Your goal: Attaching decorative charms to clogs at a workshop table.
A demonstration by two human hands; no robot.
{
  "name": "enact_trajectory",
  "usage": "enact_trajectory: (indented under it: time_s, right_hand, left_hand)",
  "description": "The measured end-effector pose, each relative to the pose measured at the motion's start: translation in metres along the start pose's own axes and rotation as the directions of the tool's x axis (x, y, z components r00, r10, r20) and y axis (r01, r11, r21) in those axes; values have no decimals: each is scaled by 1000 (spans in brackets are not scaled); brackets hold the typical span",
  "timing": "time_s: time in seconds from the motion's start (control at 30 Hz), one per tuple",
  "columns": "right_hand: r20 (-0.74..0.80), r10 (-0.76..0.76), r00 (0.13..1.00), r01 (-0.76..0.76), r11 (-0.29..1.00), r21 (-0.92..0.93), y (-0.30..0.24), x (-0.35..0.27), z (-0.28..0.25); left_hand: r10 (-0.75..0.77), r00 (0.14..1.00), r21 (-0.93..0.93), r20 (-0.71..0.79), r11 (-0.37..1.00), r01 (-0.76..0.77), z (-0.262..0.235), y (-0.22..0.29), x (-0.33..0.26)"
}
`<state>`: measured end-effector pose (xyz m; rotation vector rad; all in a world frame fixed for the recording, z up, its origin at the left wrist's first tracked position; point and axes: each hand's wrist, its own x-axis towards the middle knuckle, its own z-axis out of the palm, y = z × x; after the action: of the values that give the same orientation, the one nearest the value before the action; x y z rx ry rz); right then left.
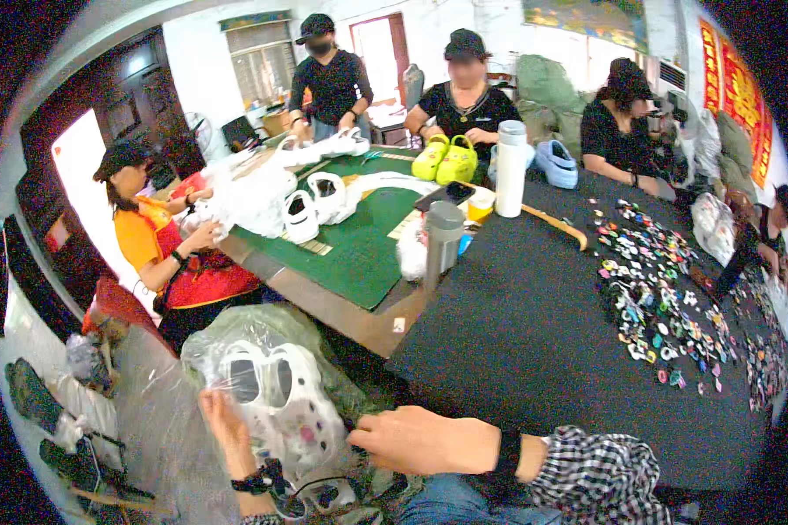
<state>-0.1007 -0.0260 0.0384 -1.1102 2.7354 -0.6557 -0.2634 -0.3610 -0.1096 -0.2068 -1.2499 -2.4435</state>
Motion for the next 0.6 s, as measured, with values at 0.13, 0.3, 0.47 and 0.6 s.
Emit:
enact_trajectory:
  time_s: [0.13, 0.3, 0.47, 0.6]
  right_hand:
    - [-195, 128, 972, -110, 988, 104, -3, 10, -1]
    - [-598, 50, 800, -163, 977, -136, -19, -12, -12]
    - [-687, 81, 722, -334, 911, -244, -65, -73, -24]
    - [-834, 205, 512, -653, 724, -222, -81, -128, 1]
  left_hand:
    - [-16, 999, -30, 28, 999, 17, 53, 61, -7]
    - [163, 744, -415, 648, 894, 166, 129, 107, -4]
    - [115, 641, 4, 759, 983, -182, 214, 99, -9]
    - [-37, 293, -83, 955, 919, 386, 324, 83, -30]
